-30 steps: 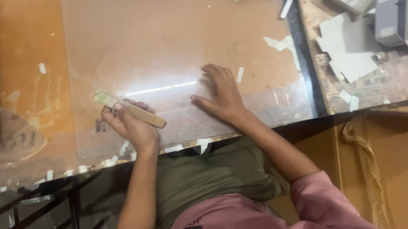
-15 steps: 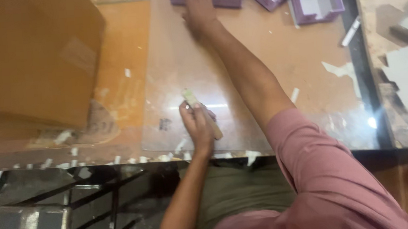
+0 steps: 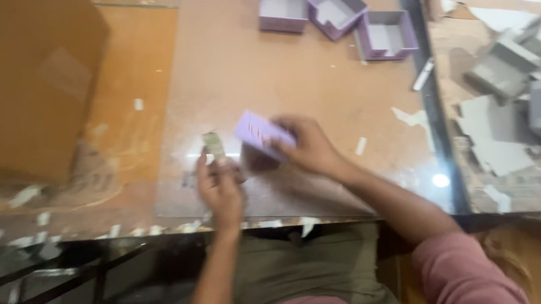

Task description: The person assembles small purple cardboard boxes on a workbench. They fold the flaps, press the edges, and use a small wooden block to smooth the seams. The person handles multiple boxes one at a time, placing finished boxes aside.

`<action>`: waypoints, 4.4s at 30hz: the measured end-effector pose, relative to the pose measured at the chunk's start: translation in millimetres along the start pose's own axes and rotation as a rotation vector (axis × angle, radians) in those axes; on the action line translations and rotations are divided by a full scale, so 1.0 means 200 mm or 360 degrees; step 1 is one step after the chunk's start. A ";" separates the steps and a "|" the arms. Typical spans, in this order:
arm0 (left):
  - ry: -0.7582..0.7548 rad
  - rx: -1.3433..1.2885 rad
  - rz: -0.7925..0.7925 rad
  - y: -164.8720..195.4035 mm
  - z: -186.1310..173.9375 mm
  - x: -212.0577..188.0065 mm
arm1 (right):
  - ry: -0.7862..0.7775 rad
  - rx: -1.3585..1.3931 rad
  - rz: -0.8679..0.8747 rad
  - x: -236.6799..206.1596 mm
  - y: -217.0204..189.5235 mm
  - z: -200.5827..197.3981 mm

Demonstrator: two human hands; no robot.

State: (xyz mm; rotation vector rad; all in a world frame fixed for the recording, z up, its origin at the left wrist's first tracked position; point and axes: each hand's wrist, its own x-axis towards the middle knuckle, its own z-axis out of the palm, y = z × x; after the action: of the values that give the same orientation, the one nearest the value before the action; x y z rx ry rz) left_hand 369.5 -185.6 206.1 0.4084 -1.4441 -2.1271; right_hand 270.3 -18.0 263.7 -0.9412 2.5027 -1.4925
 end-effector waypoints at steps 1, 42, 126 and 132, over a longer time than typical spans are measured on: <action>-0.0201 0.0177 0.0059 0.08 -0.02 -0.01 | -0.0047 0.0197 0.0183 -0.11 -0.02 -0.01; -0.1767 0.2521 0.0517 0.53 0.13 -0.11 | 0.0057 0.1251 0.0199 -0.81 0.33 0.39; -0.1287 0.2134 0.1490 0.47 0.07 0.18 | -0.0092 0.0157 -0.0347 -0.68 0.09 0.20; -0.1728 0.2149 0.1304 0.52 0.06 0.08 | -0.0123 0.0206 -0.0288 -0.73 0.17 0.23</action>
State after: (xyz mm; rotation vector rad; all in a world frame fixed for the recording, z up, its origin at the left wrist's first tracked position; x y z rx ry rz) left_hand 375.9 -215.8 306.7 -0.9252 -2.7827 -0.3612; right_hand 390.2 37.1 177.8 -1.2052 2.2894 -1.6111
